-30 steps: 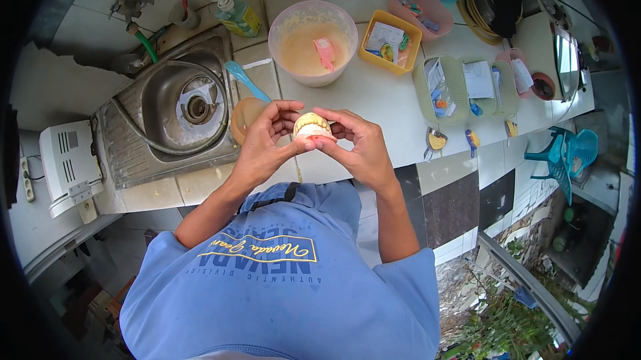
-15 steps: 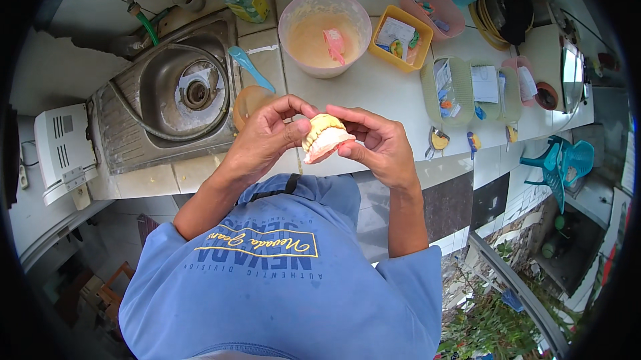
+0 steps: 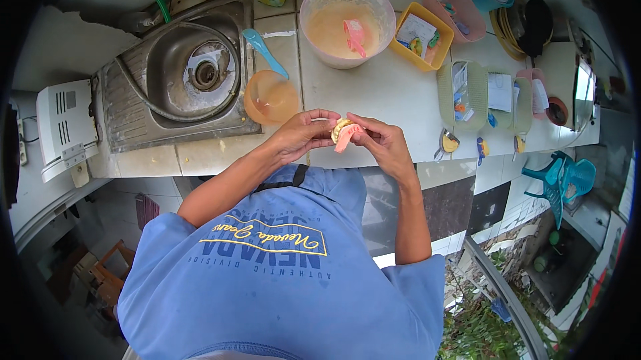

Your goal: The person washes a bowl under a faucet, handles dental molds, scoops yellow powder into the bowl, adds water, stirs the mixture with a spatula, and applies it to a dental mold.

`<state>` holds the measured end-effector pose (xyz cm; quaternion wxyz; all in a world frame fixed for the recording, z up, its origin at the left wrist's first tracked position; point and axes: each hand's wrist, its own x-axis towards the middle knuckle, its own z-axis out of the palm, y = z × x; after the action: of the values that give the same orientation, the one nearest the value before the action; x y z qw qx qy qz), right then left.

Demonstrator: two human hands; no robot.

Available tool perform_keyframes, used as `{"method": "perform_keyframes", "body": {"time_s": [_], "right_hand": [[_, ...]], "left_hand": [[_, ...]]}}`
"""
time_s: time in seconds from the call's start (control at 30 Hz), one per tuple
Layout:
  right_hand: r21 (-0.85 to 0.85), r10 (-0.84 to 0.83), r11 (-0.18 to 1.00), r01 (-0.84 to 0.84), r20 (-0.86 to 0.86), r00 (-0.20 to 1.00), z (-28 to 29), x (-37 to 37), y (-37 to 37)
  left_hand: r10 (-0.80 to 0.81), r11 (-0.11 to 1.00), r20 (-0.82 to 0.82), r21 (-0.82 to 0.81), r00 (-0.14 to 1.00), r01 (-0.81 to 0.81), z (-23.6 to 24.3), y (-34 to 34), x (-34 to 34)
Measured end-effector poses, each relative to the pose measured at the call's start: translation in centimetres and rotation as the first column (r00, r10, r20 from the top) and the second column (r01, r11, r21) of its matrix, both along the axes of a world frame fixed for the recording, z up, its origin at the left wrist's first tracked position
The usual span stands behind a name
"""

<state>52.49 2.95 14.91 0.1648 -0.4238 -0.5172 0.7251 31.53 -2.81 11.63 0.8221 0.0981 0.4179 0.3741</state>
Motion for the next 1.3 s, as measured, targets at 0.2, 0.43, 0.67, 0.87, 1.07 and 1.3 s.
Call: {"method": "perform_keyframes", "body": {"time_s": [0.2, 0.43, 0.67, 0.87, 1.07, 1.3], "right_hand": [[0.291, -0.233, 0.941, 0.175, 0.177, 0.956, -7.4, 3.9, 4.9], [0.185, -0.342, 0.934, 0.304, 0.229, 0.911, -8.6, 4.8, 8.6], [0.592, -0.615, 0.665, 0.455, 0.088, 0.784, -4.1, 4.2, 16.5], [0.807, -0.578, 0.581, -0.110, 0.504, 0.642, -4.7, 4.5, 21.3], [0.919, -0.633, 0.241, -0.313, 0.393, 0.667, 4.8, -0.7, 17.3], [0.462, -0.109, 0.325, -0.825, 0.885, 0.452, 7.2, -10.6, 14.5]], "left_hand": [[-0.051, 0.996, -0.045, -0.075, 0.998, 0.047, -0.1, -0.5, -0.1], [-0.074, 0.997, -0.091, 0.007, 0.993, 0.075, 0.5, -1.2, -0.6], [-0.005, 1.000, -0.145, 0.007, 0.989, 0.006, 1.3, -4.3, -2.9], [0.032, 0.999, -0.132, 0.022, 0.991, -0.030, 2.6, -5.6, -4.4], [0.237, 0.971, -0.167, 0.008, 0.957, -0.239, 2.5, -8.8, -8.2], [0.256, 0.955, -0.079, -0.136, 0.964, -0.264, -2.1, -10.3, -11.7]]}}
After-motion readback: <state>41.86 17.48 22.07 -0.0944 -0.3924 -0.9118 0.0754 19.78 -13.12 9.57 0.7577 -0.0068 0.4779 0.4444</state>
